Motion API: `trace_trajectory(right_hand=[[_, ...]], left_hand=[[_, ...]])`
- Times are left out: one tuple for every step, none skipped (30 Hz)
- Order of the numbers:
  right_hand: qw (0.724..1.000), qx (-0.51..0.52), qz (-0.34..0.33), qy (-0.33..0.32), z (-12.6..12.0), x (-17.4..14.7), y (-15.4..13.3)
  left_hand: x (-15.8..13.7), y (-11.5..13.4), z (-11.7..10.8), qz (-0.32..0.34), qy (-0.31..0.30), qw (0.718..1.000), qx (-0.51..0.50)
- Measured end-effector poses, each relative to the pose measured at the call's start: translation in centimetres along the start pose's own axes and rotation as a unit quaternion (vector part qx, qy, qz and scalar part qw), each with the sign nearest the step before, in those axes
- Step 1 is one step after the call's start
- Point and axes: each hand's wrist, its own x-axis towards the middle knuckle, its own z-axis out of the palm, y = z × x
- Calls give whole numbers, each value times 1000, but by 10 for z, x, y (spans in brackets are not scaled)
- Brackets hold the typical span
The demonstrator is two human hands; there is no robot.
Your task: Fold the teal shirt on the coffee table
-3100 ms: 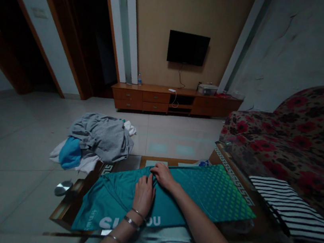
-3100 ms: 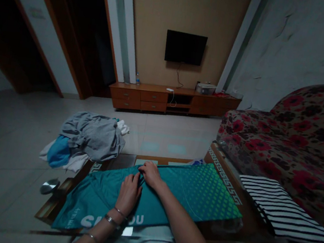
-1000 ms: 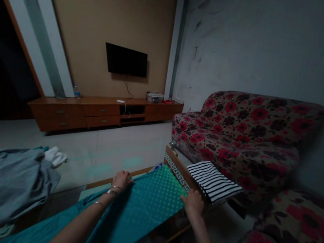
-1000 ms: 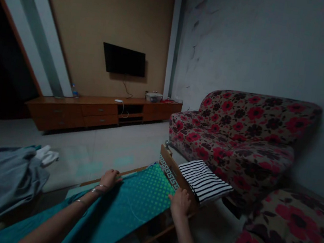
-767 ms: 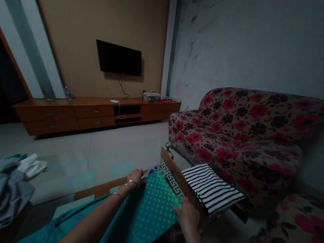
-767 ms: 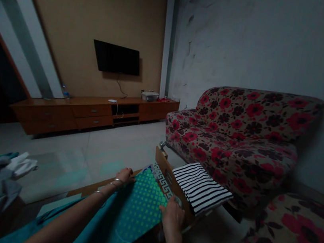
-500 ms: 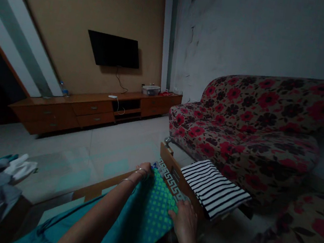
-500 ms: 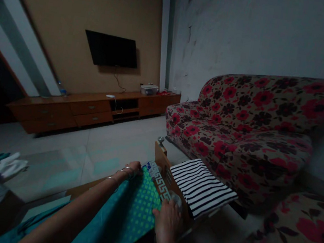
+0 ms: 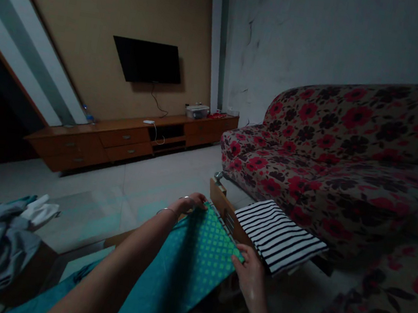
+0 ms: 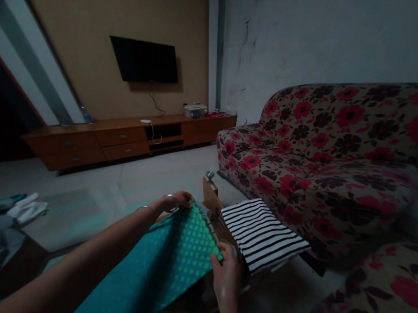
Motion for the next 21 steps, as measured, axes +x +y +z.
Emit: trace_trajectory(right_hand=[[999, 44, 7, -6, -5, -3, -7], [995, 93, 16, -15, -10, -7, -17], [990, 138, 27, -27, -15, -11, -29], [985, 166, 34, -39, -19, -17, -43], [981, 185, 38, -51, -23, -22, -58], [978, 196, 36, -60, -26, -29, -74], [977, 200, 29, -65, -27, -36, -91], [977, 201, 17, -67, -27, -43, -107], [978, 199, 3, -68, -26, -52, -124], [978, 196, -13, -72, -24, -61, -139], [978, 192, -31, -80, -20, -70, -154], [976, 189, -49, -92, -14, -80, -168], [974, 187, -66, -106, -8, -90, -181], [971, 187, -82, -123, 0, -101, -193], [967, 187, -97, -141, 9, -111, -205], [964, 185, -109, -158, 19, -122, -216], [960, 182, -120, -175, 29, -134, -226], [957, 176, -129, -193, 41, -145, -236], [952, 169, -139, -212, 53, -157, -246], [947, 163, -148, -232, 66, -170, -254], [942, 160, -156, -251, 79, -183, -262]], left_hand=[[-4, 3, -6, 7, -1, 1000, -9], [-8, 6, -12, 13, -2, 1000, -18], [-14, 8, -20, 18, -2, 999, -27], [-21, 9, -28, 21, 0, 999, -36], [-28, 9, -38, 24, 3, 999, -45], [-36, 8, -48, 27, 8, 998, -54], [-45, 6, -58, 29, 14, 998, -60], [-55, 3, -69, 30, 20, 997, -65], [-67, 0, -81, 31, 27, 997, -67], [-79, -5, -93, 32, 34, 997, -68], [-93, -11, -104, 33, 42, 996, -67], [-108, -18, -115, 33, 51, 996, -64], [-125, -26, -124, 33, 60, 996, -61], [-142, -36, -133, 31, 69, 995, -60], [-161, -47, -140, 33, 82, 995, -52], [-180, -59, -145, 38, 96, 994, -36], [-200, -72, -148, 44, 112, 993, -16], [-220, -86, -149, 48, 128, 991, 5], [-241, -100, -149, 50, 143, 988, 25], [-261, -115, -146, 47, 158, 986, 41], [-281, -130, -142, 39, 171, 983, 50]])
